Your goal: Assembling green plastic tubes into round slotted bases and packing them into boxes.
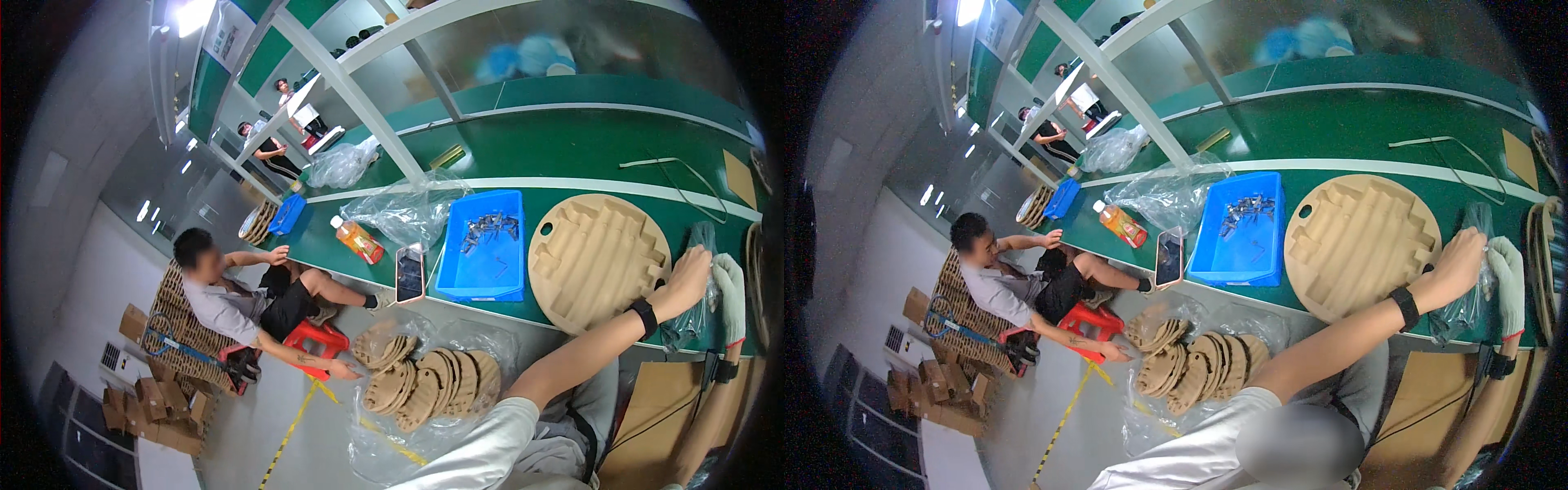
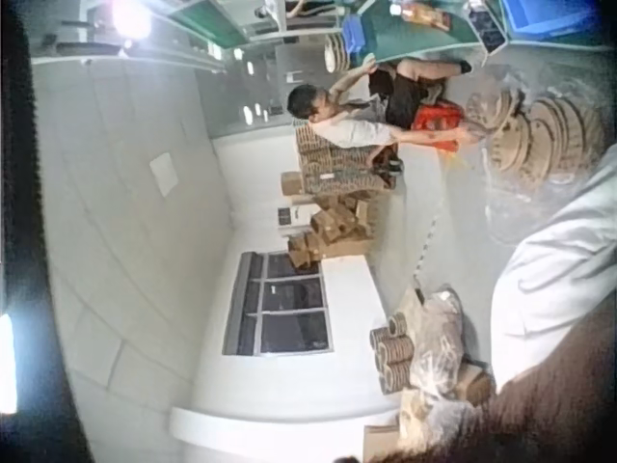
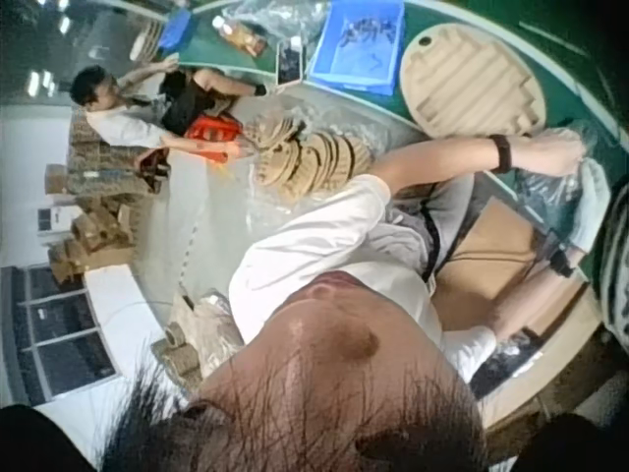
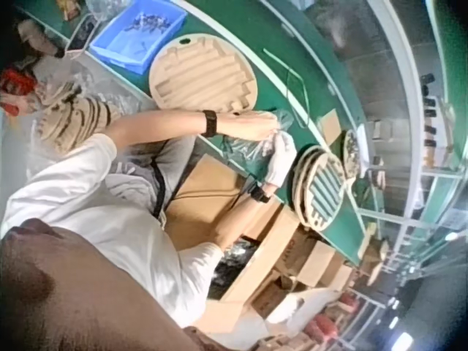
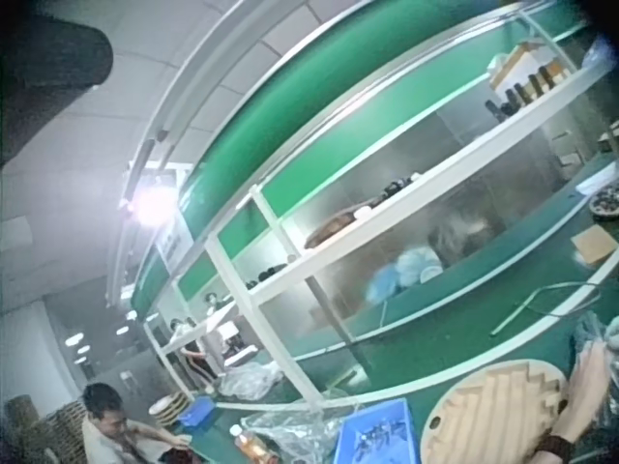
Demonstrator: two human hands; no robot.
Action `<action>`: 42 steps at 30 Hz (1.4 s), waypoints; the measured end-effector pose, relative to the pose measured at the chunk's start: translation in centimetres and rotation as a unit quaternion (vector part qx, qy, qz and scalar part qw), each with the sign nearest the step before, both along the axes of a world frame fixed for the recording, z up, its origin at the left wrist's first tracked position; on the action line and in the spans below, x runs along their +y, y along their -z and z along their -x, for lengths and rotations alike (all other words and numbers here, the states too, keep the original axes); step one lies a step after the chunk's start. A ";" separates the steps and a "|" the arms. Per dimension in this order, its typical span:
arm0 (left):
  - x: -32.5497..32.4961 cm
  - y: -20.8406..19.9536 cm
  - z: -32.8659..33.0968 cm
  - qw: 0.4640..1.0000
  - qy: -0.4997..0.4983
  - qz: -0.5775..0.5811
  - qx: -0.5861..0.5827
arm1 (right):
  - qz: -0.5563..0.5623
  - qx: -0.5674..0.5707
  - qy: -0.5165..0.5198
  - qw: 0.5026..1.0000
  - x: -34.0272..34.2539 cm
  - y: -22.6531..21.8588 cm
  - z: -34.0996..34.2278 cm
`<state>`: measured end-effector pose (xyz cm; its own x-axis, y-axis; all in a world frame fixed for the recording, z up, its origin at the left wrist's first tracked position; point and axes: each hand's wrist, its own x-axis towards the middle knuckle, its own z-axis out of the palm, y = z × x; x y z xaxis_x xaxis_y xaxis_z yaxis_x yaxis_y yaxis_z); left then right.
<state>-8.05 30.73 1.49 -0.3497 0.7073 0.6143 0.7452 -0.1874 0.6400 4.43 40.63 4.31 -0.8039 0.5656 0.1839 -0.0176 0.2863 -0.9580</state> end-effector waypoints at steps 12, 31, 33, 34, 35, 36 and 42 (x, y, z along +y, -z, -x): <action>0.4 0.2 0.2 0.998 0.012 0.054 -0.001 | -0.096 -0.021 -0.004 0.995 0.7 0.3 -0.6; 1.5 0.6 -0.3 0.997 0.027 0.072 -0.011 | -0.105 -0.018 -0.008 0.994 1.0 0.6 -1.0; 1.3 0.7 0.0 0.998 0.021 0.066 -0.011 | -0.094 -0.038 -0.014 0.995 0.4 -0.2 -0.8; 1.2 0.7 0.2 0.998 0.019 0.059 -0.012 | -0.083 -0.061 -0.017 0.995 0.2 -0.5 -0.7; 1.2 0.7 0.1 0.998 0.019 0.059 -0.012 | -0.084 -0.061 -0.016 0.994 0.2 -0.3 -0.7; 1.1 0.7 0.0 0.998 0.016 0.058 -0.007 | -0.097 -0.045 -0.010 0.994 0.3 0.0 -0.7; -0.4 -0.2 0.3 0.997 0.015 0.073 -0.013 | -0.117 -0.025 -0.015 0.993 0.5 0.6 0.0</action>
